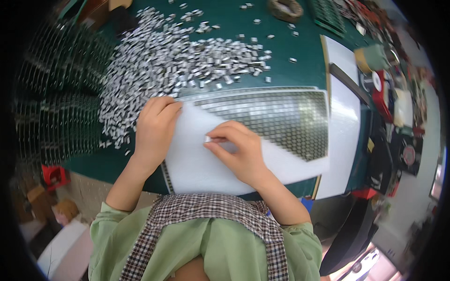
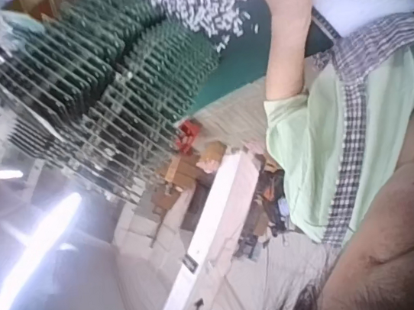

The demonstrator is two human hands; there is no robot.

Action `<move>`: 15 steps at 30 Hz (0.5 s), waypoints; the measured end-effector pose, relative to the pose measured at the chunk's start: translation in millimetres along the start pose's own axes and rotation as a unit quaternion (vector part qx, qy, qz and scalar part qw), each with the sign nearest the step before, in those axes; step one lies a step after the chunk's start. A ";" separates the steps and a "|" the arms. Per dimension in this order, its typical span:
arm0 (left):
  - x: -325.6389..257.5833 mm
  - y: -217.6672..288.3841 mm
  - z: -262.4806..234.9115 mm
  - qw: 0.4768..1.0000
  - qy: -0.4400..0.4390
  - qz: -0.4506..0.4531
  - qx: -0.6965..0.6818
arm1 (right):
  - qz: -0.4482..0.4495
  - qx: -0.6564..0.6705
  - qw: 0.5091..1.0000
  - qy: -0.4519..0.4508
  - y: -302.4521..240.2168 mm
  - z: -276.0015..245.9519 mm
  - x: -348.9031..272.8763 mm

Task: The recorder is picking up small rectangular electronic components and placing them into a grid-like tray on a green workbench.

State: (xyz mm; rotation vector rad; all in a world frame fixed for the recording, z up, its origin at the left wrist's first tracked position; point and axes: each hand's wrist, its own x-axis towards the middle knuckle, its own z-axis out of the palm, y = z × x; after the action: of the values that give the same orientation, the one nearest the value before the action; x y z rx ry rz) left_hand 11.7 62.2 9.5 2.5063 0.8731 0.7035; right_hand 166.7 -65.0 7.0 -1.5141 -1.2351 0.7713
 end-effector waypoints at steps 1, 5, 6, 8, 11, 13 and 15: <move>-1.8 -3.0 -1.6 0.999 -0.018 0.030 0.040 | -0.004 0.011 1.000 -0.006 1.6 0.8 0.8; 2.0 -8.8 -2.5 0.996 -0.024 0.066 0.060 | 0.014 0.015 1.000 -0.010 3.5 2.2 3.0; 6.3 -14.0 -5.8 0.998 -0.018 0.060 0.017 | 0.018 0.019 0.999 -0.020 4.2 2.3 3.8; 11.4 -18.3 -15.4 0.986 -0.047 -0.061 -0.148 | 0.020 0.026 0.999 -0.031 4.8 0.3 3.6; 11.8 -32.8 -13.0 0.946 -0.058 -0.160 -0.278 | 0.033 0.053 0.998 -0.032 3.2 1.0 1.4; 7.6 -20.1 -13.7 0.888 -0.068 -0.221 -0.397 | 0.031 0.062 0.997 0.019 2.2 0.5 0.4; 2.7 -0.9 -11.7 0.750 -0.115 -0.286 -0.585 | -0.058 -0.007 0.997 0.056 -0.7 -5.0 0.2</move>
State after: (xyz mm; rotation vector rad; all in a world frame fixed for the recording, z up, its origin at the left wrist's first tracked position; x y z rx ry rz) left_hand 6.4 66.9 19.2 1.0728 0.6919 0.4582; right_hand 171.1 -66.4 9.1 -1.4629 -1.2345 0.5954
